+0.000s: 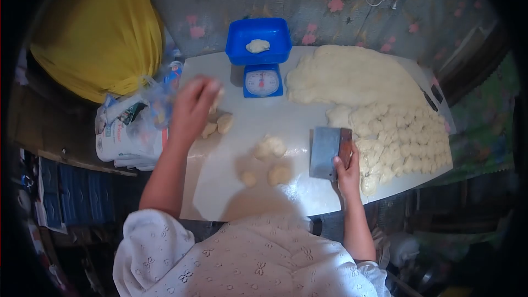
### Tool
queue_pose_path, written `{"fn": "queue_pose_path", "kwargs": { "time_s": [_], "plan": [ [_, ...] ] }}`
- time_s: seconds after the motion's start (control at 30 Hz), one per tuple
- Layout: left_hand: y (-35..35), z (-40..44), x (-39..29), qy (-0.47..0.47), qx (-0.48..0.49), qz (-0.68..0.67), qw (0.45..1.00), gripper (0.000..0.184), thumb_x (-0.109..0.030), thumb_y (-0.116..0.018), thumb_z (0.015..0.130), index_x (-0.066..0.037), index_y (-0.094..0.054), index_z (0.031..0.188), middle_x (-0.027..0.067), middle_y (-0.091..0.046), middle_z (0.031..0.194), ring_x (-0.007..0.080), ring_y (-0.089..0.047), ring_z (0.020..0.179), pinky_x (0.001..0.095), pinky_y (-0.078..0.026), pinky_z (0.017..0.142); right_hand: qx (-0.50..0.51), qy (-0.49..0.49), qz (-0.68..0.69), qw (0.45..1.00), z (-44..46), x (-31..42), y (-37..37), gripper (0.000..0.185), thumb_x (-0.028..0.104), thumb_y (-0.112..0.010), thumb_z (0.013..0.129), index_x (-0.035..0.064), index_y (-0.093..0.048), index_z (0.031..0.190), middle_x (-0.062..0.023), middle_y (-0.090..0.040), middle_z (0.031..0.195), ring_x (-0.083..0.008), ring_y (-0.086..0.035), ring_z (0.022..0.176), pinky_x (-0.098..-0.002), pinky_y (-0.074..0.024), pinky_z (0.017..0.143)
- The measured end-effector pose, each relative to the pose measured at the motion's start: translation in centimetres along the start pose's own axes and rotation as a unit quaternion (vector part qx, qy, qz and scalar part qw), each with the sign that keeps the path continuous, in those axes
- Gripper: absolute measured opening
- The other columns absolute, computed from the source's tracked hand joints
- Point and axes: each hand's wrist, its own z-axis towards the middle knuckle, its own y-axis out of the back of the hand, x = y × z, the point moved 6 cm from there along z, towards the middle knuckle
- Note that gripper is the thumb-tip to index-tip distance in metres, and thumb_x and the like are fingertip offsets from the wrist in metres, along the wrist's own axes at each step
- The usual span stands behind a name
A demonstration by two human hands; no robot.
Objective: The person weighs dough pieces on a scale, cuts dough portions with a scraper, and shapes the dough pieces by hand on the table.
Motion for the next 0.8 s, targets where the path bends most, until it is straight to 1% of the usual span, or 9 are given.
{"fn": "queue_pose_path", "kwargs": {
  "time_s": [0.03,0.1,0.17,0.27,0.3,0.37,0.6,0.67,0.8],
  "plan": [
    [-0.7,2.6,-0.3,0.012,-0.001,0.002,1.000,0.022,-0.019,-0.059,0.086,0.002,-0.061,0.092,0.0064,-0.058,0.078,0.0145,-0.054,0.069,0.0259,-0.043,0.065,-0.006,0.006,-0.003,1.000,-0.3,-0.4,0.2,0.067,0.020,-0.062,0.084,0.0008,-0.026,0.137,-0.0160,-0.042,0.132,-0.0240,-0.043,0.120,-0.0339,-0.0333,0.100],
    [-3.6,9.0,-0.1,0.002,0.054,-0.088,0.995,0.019,-0.011,-0.059,0.083,0.000,-0.060,0.099,0.0044,-0.058,0.081,0.0115,-0.054,0.076,0.0252,-0.044,0.070,-0.009,0.018,0.017,1.000,-0.6,-0.1,0.2,0.067,0.019,-0.062,0.085,0.0000,-0.026,0.137,-0.0145,-0.042,0.132,-0.0221,-0.043,0.120,-0.0326,-0.0328,0.101],
    [-5.3,12.5,0.5,-0.048,0.065,0.007,0.997,0.027,-0.009,-0.062,0.078,-0.002,-0.060,0.104,0.0052,-0.059,0.084,0.0131,-0.057,0.079,0.0269,-0.046,0.073,-0.005,0.022,0.043,0.999,-0.6,0.0,0.1,0.067,0.017,-0.063,0.085,-0.0009,-0.026,0.137,-0.0125,-0.042,0.131,-0.0200,-0.042,0.120,-0.0313,-0.0320,0.101],
    [-7.3,15.1,1.3,-0.059,0.079,0.077,0.992,0.033,-0.008,-0.065,0.075,-0.003,-0.059,0.106,0.0062,-0.060,0.087,0.0138,-0.058,0.079,0.0274,-0.046,0.074,0.002,0.017,0.040,0.999,-0.6,-0.3,0.2,0.069,0.017,-0.065,0.084,-0.0015,-0.026,0.137,-0.0122,-0.042,0.131,-0.0197,-0.042,0.120,-0.0315,-0.0313,0.102],
    [-7.7,15.7,1.6,-0.059,0.081,0.078,0.992,0.033,-0.008,-0.065,0.075,-0.003,-0.059,0.106,0.0062,-0.060,0.087,0.0138,-0.058,0.079,0.0274,-0.046,0.074,0.001,0.015,0.041,0.999,-0.5,-0.3,0.2,0.069,0.017,-0.065,0.084,-0.0015,-0.026,0.137,-0.0122,-0.042,0.131,-0.0197,-0.042,0.120,-0.0315,-0.0313,0.102],
    [-8.6,16.2,2.0,-0.048,0.127,0.142,0.981,0.034,-0.013,-0.069,0.073,-0.004,-0.060,0.105,0.0113,-0.064,0.091,0.0240,-0.062,0.084,0.0337,-0.048,0.077,0.005,0.020,0.078,0.997,-0.5,0.2,0.0,0.069,0.017,-0.065,0.083,-0.0020,-0.026,0.137,-0.0121,-0.041,0.132,-0.0194,-0.041,0.121,-0.0318,-0.0306,0.102],
    [-9.3,16.1,2.9,-0.026,0.147,0.200,0.968,0.030,-0.021,-0.063,0.080,-0.006,-0.062,0.106,0.0167,-0.065,0.096,0.0311,-0.062,0.091,0.0375,-0.047,0.080,0.013,0.020,0.084,0.996,-0.5,0.1,0.0,0.069,0.016,-0.065,0.083,-0.0024,-0.026,0.137,-0.0118,-0.041,0.132,-0.0189,-0.040,0.121,-0.0316,-0.0300,0.102],
    [-9.1,15.9,2.5,-0.099,0.121,0.191,0.969,0.029,-0.022,-0.060,0.083,-0.006,-0.061,0.107,0.0168,-0.064,0.101,0.0343,-0.061,0.093,0.0392,-0.047,0.081,0.013,0.021,0.081,0.996,-0.6,0.2,0.0,0.068,0.016,-0.065,0.083,-0.0025,-0.026,0.137,-0.0117,-0.041,0.131,-0.0189,-0.041,0.121,-0.0314,-0.0300,0.102],
    [-8.6,15.8,1.7,-0.118,0.097,0.236,0.960,0.028,-0.019,-0.058,0.083,-0.007,-0.061,0.108,0.0165,-0.062,0.105,0.0351,-0.060,0.093,0.0401,-0.047,0.082,0.017,0.026,0.071,0.997,-0.5,-0.1,0.1,0.068,0.015,-0.064,0.084,-0.0025,-0.026,0.137,-0.0118,-0.042,0.131,-0.0189,-0.041,0.120,-0.0313,-0.0301,0.102]
  ]
}}
